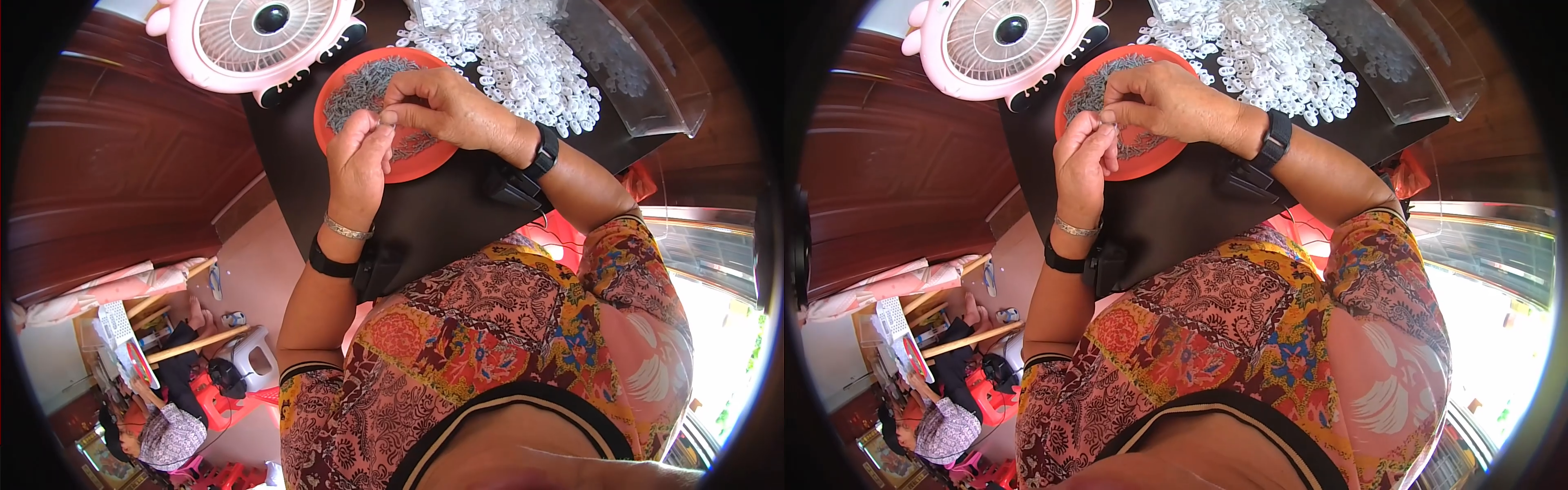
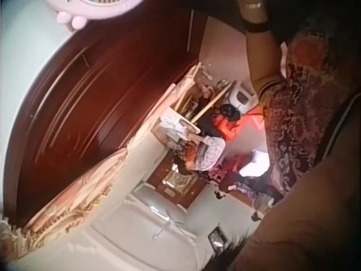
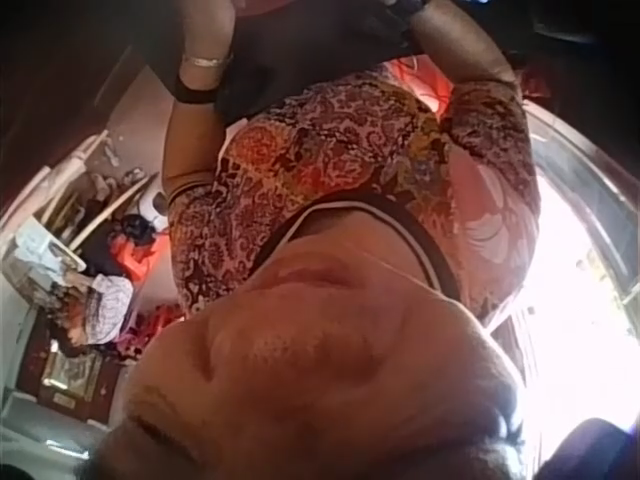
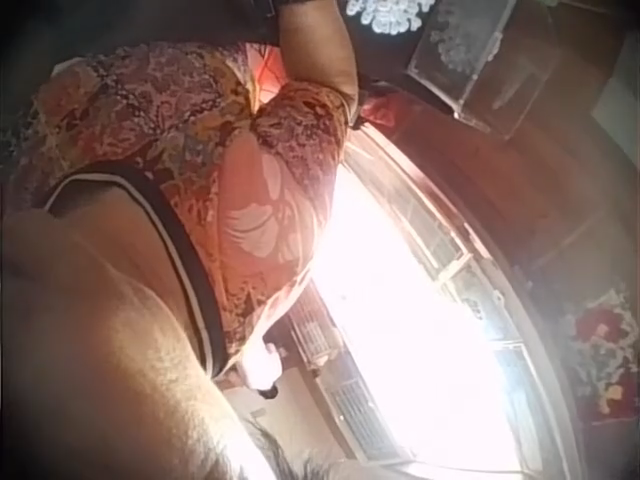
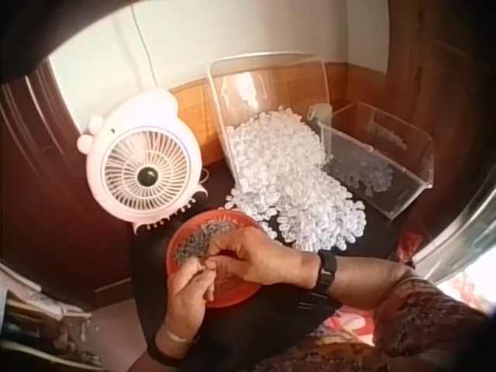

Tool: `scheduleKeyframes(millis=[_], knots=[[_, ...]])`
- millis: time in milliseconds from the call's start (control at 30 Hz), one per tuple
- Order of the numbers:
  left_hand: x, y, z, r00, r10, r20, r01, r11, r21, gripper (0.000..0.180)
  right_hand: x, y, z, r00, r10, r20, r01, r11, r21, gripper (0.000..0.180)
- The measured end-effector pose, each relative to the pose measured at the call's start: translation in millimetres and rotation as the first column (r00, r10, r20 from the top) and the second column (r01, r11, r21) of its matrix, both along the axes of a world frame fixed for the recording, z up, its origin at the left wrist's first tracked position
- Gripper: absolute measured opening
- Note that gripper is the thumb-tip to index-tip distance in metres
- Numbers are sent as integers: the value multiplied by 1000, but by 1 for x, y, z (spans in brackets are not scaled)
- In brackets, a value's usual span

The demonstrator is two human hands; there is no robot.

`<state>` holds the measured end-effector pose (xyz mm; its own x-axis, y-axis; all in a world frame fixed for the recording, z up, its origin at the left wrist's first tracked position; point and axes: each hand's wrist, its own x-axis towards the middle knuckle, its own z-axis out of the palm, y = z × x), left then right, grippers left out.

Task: The recorder manually assembles small white plastic components by inserting tiny metal pins into them.

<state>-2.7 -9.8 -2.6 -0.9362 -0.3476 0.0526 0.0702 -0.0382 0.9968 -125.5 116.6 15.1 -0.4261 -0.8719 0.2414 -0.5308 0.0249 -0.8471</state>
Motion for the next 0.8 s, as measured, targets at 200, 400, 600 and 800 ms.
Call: scheduleKeyframes(millis=[200,400,600,800], knots=[[2,0,0,999,-53,8,53,997,-55,12,-5,2,6,992,86,-94,-86,996,-1,20],[1,1,-5,997,-69,-20,68,997,-47,12,-9,3,5,994,101,-29,-99,993,64,27],[1,-1,-1,999,-38,15,38,999,-26,12,-10,4,8,990,85,117,-89,996,27,21],[1,-2,1,997,-42,61,45,998,-38,13,-13,4,3,995,103,13,-103,994,-26,21]])
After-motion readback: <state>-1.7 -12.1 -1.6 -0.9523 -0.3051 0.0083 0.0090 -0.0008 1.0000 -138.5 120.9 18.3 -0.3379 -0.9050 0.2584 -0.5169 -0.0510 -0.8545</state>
